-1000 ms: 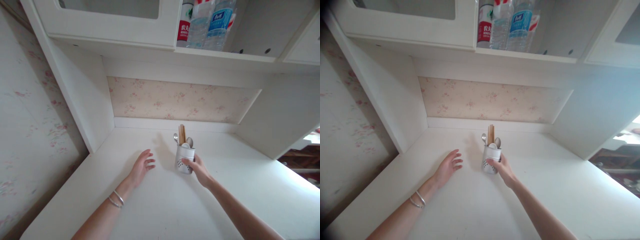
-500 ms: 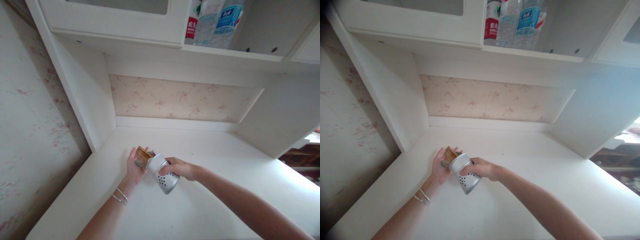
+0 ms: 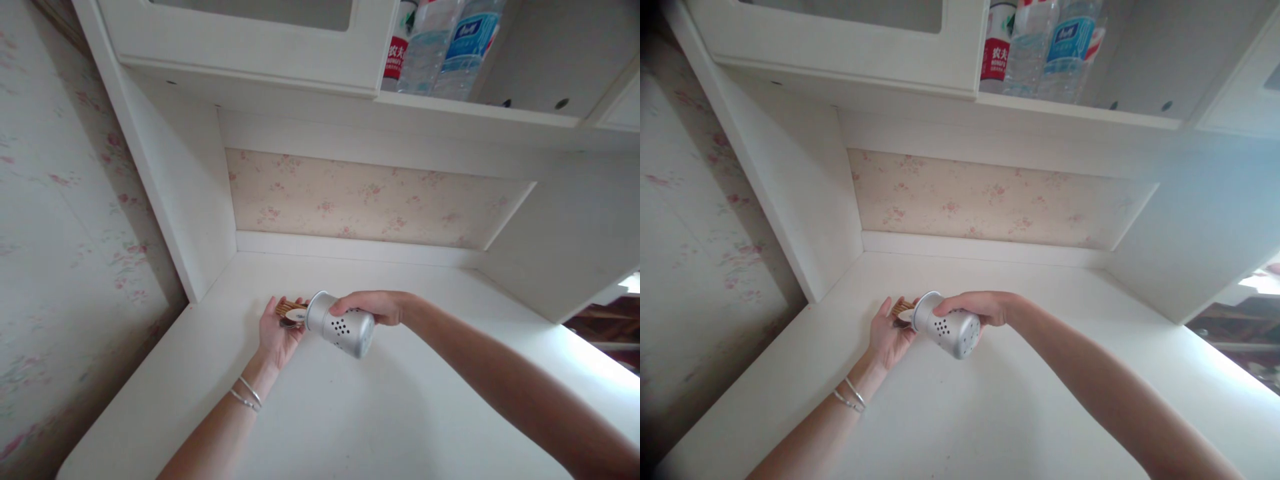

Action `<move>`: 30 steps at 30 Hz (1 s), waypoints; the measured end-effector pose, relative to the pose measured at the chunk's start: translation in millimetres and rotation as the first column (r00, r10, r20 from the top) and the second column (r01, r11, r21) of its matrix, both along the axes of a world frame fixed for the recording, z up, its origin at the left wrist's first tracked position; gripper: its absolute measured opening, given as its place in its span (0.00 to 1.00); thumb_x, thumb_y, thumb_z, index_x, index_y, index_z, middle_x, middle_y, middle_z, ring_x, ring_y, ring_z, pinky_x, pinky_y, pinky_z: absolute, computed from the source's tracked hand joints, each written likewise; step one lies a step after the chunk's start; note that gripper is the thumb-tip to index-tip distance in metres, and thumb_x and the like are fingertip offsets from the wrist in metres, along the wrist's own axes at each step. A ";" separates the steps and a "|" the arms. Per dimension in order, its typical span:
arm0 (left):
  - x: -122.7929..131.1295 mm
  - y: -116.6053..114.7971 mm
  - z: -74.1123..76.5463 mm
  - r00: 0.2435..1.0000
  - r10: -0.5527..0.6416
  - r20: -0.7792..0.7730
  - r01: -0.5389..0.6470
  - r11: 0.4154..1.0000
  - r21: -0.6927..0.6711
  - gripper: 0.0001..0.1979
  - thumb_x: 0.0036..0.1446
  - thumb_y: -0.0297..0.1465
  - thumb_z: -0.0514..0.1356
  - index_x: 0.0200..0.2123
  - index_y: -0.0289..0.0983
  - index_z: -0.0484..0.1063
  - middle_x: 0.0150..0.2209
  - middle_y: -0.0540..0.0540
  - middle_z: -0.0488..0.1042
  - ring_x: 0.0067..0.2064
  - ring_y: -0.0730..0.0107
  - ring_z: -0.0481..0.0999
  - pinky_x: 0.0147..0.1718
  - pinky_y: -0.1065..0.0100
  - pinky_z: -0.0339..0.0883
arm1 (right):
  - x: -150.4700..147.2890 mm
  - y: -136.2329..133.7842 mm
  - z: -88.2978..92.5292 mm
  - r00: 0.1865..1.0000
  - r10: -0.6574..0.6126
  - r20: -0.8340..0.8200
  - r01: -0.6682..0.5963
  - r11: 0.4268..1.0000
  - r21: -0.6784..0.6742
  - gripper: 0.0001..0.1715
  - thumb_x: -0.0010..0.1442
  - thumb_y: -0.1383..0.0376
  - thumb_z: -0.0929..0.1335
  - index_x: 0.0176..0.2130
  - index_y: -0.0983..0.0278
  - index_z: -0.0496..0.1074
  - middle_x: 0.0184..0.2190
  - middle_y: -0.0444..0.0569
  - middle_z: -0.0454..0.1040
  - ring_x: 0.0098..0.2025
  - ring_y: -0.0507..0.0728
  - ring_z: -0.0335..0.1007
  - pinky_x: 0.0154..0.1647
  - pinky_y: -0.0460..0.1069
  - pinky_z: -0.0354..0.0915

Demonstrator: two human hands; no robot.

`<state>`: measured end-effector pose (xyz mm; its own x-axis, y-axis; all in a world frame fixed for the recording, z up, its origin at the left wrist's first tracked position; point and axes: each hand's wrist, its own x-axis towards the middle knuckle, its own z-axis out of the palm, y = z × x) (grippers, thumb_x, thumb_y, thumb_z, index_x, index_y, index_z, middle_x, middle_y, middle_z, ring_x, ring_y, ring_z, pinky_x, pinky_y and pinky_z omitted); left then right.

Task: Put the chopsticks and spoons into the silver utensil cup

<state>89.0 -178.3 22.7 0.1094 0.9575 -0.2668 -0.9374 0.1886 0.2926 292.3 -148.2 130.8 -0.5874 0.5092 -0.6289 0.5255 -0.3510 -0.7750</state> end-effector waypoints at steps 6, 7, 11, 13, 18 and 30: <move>0.8 5.3 -4.1 0.997 0.074 -0.030 -0.074 0.997 -0.025 0.07 0.56 0.33 0.58 0.30 0.35 0.68 0.31 0.42 0.75 0.32 0.63 0.78 0.28 0.64 0.73 | 1.5 0.8 -6.6 0.998 -0.017 -0.066 0.013 0.998 -0.058 0.23 0.53 0.52 0.68 0.40 0.68 0.73 0.33 0.50 0.77 0.26 0.51 0.72 0.28 0.45 0.68; 0.9 6.4 -5.7 0.996 0.075 -0.043 -0.077 0.997 -0.026 0.06 0.55 0.32 0.58 0.30 0.34 0.68 0.30 0.42 0.74 0.31 0.65 0.77 0.27 0.66 0.73 | 0.6 -0.3 -8.1 0.997 -0.012 -0.071 0.008 0.998 -0.062 0.23 0.53 0.52 0.68 0.40 0.68 0.73 0.34 0.50 0.77 0.27 0.51 0.72 0.28 0.44 0.68; 2.4 8.5 -8.8 0.996 0.053 -0.074 -0.053 0.999 0.000 0.04 0.54 0.28 0.59 0.31 0.32 0.68 0.28 0.43 0.73 0.28 0.69 0.76 0.26 0.70 0.73 | -6.4 -8.9 -16.1 0.995 0.042 -0.093 -0.049 0.995 -0.083 0.25 0.53 0.53 0.68 0.42 0.70 0.73 0.34 0.51 0.77 0.28 0.52 0.72 0.29 0.44 0.67; 2.6 9.5 -8.9 0.993 0.060 -0.097 -0.061 0.998 -0.003 0.02 0.53 0.26 0.59 0.30 0.34 0.67 0.27 0.45 0.73 0.27 0.71 0.75 0.26 0.71 0.73 | -10.6 -14.5 -22.4 0.990 0.076 -0.122 -0.088 0.992 -0.095 0.25 0.53 0.53 0.68 0.43 0.70 0.73 0.34 0.51 0.77 0.29 0.52 0.72 0.30 0.44 0.67; -2.8 18.4 -10.9 0.969 0.131 -0.210 -0.152 0.985 -0.083 0.09 0.50 0.17 0.55 0.31 0.38 0.63 0.21 0.54 0.68 0.19 0.82 0.68 0.16 0.83 0.60 | -16.5 -23.9 -46.0 0.982 0.132 -0.135 -0.147 0.984 -0.105 0.22 0.51 0.57 0.70 0.41 0.70 0.73 0.32 0.50 0.77 0.28 0.51 0.72 0.30 0.43 0.66; -2.8 63.2 -4.1 0.806 0.083 -0.586 -0.143 0.988 -0.057 0.07 0.50 0.20 0.55 0.25 0.36 0.60 0.19 0.53 0.63 0.17 0.81 0.64 0.13 0.81 0.54 | 24.7 -34.8 -82.1 0.917 -0.017 -0.398 -0.062 0.981 -0.183 0.25 0.49 0.59 0.72 0.45 0.69 0.71 0.38 0.52 0.76 0.34 0.53 0.74 0.37 0.46 0.67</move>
